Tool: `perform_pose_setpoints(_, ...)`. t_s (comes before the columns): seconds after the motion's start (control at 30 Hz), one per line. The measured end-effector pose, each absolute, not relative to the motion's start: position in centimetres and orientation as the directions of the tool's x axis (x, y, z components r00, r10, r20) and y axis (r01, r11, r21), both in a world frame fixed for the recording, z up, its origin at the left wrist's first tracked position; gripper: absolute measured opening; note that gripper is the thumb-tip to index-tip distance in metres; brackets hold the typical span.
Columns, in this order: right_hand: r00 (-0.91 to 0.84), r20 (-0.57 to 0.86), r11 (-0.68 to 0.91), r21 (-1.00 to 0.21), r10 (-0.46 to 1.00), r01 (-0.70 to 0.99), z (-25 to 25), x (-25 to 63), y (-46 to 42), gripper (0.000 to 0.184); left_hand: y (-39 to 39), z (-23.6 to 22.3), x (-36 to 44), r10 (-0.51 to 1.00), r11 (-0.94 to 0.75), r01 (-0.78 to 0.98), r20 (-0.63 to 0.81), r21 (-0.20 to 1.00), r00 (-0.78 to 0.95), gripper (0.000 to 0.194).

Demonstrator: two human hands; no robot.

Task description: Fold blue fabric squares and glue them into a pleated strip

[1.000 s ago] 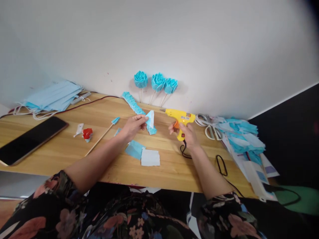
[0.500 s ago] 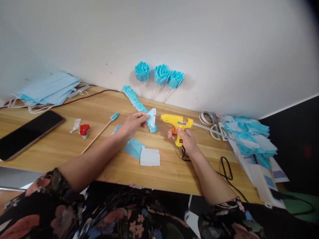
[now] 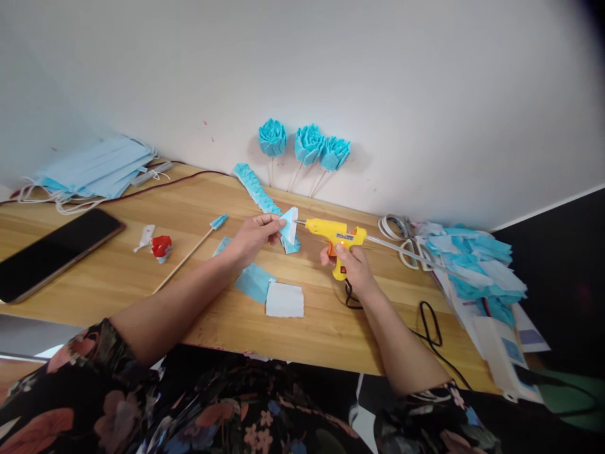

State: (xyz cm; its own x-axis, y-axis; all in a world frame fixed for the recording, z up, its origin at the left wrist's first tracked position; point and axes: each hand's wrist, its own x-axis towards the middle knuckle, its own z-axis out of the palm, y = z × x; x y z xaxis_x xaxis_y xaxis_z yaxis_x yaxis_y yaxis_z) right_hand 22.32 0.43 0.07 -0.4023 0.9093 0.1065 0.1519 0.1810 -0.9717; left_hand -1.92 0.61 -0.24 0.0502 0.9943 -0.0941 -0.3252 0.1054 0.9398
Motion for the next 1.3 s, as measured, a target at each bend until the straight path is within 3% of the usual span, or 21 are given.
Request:
perform_pose_setpoints(0.47,-0.382,0.094,0.193,-0.954,0.92,0.23,0.0,22.4,0.4,0.056,0.7,-0.6,-2.0,0.996,0.078,-0.335,-0.059,0.939,0.064,0.022)
perform_pose_setpoints(0.73,-0.409,0.198,0.354,-0.866,0.891,0.352,1.3,23.4,-0.4,0.035,1.0,-0.5,-2.2,1.0,0.021,-0.338,-0.021,0.941,0.003,0.028)
perform_pose_setpoints(1.3,-0.471,0.231,0.359,-0.912,0.851,0.2,0.5,22.7,0.1,0.041,1.0,-0.5,-2.1,0.999,0.043,-0.38,-0.042,0.924,0.01,0.022)
